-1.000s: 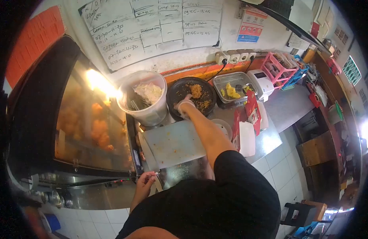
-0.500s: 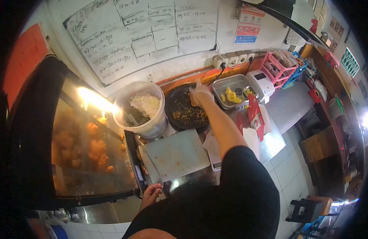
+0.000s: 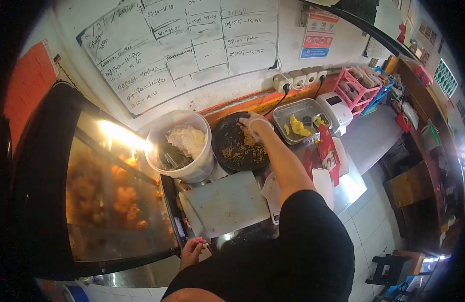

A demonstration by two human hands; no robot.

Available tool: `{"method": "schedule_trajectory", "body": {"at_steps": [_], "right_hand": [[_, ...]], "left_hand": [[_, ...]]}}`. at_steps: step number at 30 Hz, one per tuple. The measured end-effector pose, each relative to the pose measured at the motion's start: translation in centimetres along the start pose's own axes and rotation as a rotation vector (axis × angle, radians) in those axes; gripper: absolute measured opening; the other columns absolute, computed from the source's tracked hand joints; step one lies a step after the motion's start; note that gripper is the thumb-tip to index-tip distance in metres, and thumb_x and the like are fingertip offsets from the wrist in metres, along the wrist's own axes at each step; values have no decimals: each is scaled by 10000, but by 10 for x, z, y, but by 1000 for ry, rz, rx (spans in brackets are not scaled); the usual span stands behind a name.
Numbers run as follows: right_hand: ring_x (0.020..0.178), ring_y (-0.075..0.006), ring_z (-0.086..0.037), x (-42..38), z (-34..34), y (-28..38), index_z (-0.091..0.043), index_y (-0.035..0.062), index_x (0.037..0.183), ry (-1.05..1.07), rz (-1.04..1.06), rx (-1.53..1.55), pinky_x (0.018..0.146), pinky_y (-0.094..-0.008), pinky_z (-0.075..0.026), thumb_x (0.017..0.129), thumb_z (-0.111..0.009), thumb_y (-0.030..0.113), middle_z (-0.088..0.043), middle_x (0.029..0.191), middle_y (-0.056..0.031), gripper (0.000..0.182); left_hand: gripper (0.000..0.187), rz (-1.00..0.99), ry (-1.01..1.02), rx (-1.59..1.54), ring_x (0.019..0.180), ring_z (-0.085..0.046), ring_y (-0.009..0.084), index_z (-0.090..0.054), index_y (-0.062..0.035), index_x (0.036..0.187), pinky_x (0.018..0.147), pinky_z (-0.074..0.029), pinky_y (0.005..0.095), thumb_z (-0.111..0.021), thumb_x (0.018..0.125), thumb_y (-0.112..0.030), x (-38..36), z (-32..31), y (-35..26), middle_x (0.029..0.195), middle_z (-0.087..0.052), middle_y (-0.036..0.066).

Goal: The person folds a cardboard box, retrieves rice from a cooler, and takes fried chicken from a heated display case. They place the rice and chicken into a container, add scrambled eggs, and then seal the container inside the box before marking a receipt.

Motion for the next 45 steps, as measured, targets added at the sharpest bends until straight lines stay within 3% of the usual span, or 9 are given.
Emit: {"method": "schedule_trajectory", "body": {"at_steps": [4, 6, 10, 15, 18, 23, 28, 30, 45], "right_hand": [[1080, -341, -517, 23, -12, -23, -285, 229, 1363, -422, 194, 58, 859, -405, -453, 815, -536, 401, -502, 1211, -191, 627], [1107, -326, -506, 62, -28, -10, -303, 245, 1350, 96, 486, -985, 833, -456, -447, 814, -526, 417, -466, 1261, -171, 605], [1096, -315, -516, -25, 38, 15, -376, 192, 1287, -235, 160, 71, 827, -437, -457, 821, -536, 402, -483, 1247, -154, 535], [1060, -332, -533, 89, -32, -18, -395, 130, 1286, -57, 245, -727, 833, -432, -458, 819, -513, 472, -528, 1188, -172, 591], [1126, -323, -487, -2, 23, 24, -399, 111, 1286, 181, -42, -373, 829, -439, -464, 814, -524, 458, -490, 1243, -165, 599], [1092, -302, -520, -2, -22, -22, -467, 93, 1242, -581, 371, -92, 890, -417, -407, 818, -521, 474, -542, 1162, -187, 573], [883, -352, -609, 26, -23, -4, -426, 157, 1282, 96, 383, -716, 678, -418, -502, 841, -508, 394, -518, 1157, -231, 507], [1082, -306, -524, -36, 13, 1, -490, 236, 1232, -252, 82, 46, 868, -424, -429, 804, -557, 393, -555, 1150, -163, 461], [1102, -339, -498, -22, -29, -10, -297, 189, 1353, 24, 134, -339, 893, -413, -414, 795, -517, 524, -491, 1218, -204, 687]], "left_hand": [[259, 62, -46, 116, 829, -530, 97, -534, -40, 1078, 711, -384, 223, -568, 864, -182, -1, 4, 12, 965, -594, 19], [265, 53, -33, 9, 812, -536, 94, -535, -39, 1073, 699, -386, 226, -567, 864, -199, 1, -10, -5, 977, -598, 26], [210, 51, -53, -13, 846, -535, 103, -534, -12, 1051, 773, -427, 235, -549, 875, -125, -1, -10, -7, 972, -585, 50], [201, -1, 41, -8, 839, -531, 112, -527, -3, 1048, 773, -427, 241, -540, 870, -95, 10, -25, -8, 974, -580, 52], [200, -30, 65, 26, 838, -530, 107, -532, -22, 1056, 760, -424, 237, -535, 875, -107, 0, -23, -17, 966, -578, 38], [204, 19, -187, 32, 838, -526, 93, -538, -44, 1066, 751, -415, 234, -538, 879, -126, -7, 18, -1, 965, -581, 22], [202, 8, 17, 3, 860, -518, 86, -536, -31, 1060, 787, -403, 220, -533, 885, -133, -16, -18, -32, 978, -582, 24], [198, 4, 20, 23, 863, -520, 90, -535, -34, 1064, 802, -401, 221, -528, 887, -121, -14, -17, -31, 986, -580, 33], [194, 21, 76, 4, 836, -511, 73, -532, -27, 1054, 767, -405, 217, -522, 884, -120, -7, -31, -40, 946, -570, 18]]}}
Point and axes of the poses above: each hand's wrist, its own x-axis towards the middle knuckle, its own z-axis out of the back of the hand, y = z × x, the point moved 6 cm from there along x, towards the middle knuckle
